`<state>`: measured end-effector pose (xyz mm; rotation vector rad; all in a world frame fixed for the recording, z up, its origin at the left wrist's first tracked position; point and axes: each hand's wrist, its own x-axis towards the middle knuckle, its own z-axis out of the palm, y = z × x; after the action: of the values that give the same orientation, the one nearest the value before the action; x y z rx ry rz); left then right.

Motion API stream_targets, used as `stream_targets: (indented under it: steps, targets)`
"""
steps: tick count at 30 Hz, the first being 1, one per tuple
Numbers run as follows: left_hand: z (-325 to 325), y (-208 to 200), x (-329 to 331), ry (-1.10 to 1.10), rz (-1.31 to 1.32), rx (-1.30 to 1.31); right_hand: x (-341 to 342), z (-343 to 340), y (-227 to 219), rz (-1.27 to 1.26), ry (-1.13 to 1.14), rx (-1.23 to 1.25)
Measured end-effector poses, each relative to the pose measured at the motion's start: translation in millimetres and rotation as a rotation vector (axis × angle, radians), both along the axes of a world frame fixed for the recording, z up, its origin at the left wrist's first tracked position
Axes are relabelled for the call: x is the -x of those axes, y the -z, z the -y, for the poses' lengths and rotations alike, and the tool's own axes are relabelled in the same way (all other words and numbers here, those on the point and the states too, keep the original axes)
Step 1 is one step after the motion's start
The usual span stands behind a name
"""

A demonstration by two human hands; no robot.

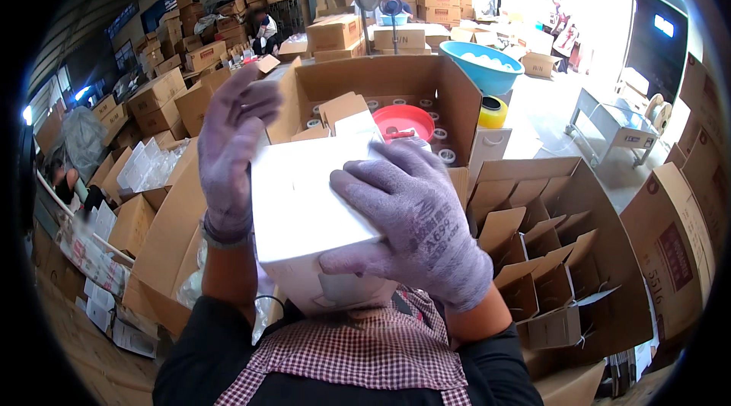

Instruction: The person assembles flat cardboard boxes by folding and interlocking the flaps. They then place the assembled boxes into a larger cardboard container.

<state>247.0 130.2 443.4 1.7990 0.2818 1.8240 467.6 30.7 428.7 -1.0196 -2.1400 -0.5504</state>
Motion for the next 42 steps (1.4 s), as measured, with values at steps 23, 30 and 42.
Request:
stream_targets:
  steps: [23, 30, 42]
  targets:
    - [-25.6, 16.4, 54.6, 0.128, -0.279, -0.371, -44.7, -20.6, 31.1, -0.920, -0.688, -0.589]
    - [-129.2, 34.5, 153.0, 0.014, 0.353, 0.113, -154.4, -19.8, 121.0, -1.197, -0.416, 0.031]
    - [-95.5, 173.4, -104.5, 0.719, 0.339, 0.727, -114.2, 51.0, 191.9, -1.402, -0.394, 0.445]
